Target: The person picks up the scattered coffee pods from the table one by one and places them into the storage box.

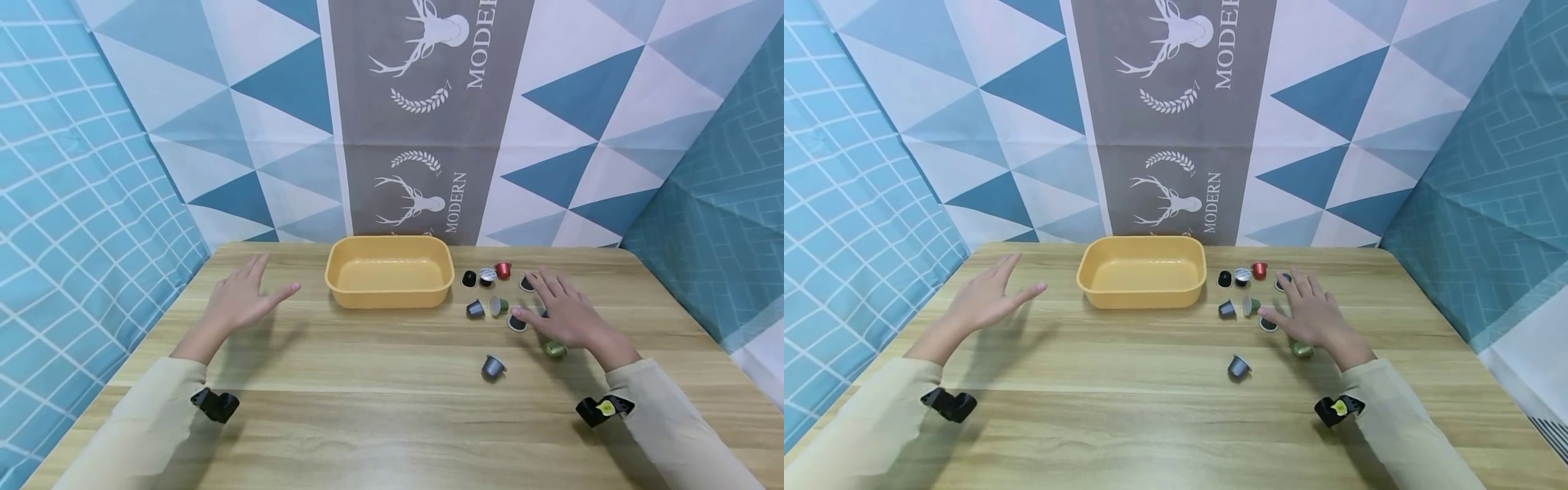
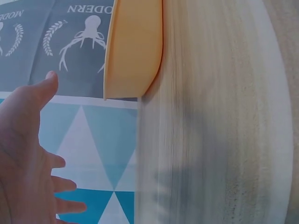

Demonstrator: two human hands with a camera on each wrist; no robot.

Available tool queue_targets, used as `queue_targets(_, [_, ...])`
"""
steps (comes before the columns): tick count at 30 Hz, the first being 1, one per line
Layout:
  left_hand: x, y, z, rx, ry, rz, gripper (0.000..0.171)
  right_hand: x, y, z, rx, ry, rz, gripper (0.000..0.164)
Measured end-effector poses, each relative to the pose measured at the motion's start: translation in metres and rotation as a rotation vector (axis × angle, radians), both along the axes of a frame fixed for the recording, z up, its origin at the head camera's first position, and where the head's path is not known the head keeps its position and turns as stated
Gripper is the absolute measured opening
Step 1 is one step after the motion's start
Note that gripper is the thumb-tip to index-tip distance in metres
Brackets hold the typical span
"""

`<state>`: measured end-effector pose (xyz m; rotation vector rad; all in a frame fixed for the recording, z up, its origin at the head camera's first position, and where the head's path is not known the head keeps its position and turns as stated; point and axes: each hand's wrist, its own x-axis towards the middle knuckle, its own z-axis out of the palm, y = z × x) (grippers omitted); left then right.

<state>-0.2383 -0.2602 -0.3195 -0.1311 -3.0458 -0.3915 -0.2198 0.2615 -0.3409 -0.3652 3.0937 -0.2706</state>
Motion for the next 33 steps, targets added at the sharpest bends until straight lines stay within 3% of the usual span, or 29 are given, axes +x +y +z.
queue_targets(16, [-0.018, 0.006, 0.001, 0.072, 0.005, -0.009, 0.096, -0.004, 0.002, 0.0, -0.063, 0.067, 0.09, 0.078])
queue_targets(27, [-0.033, 0.014, -0.001, 0.213, -0.017, -0.023, 0.094, -0.006, 0.002, 0.002, -0.089, 0.005, 0.112, 0.068])
queue_targets(33, [-0.043, 0.02, 0.001, 0.271, -0.076, -0.036, 0.092, -0.007, 0.003, 0.002, -0.097, 0.008, 0.124, 0.066])
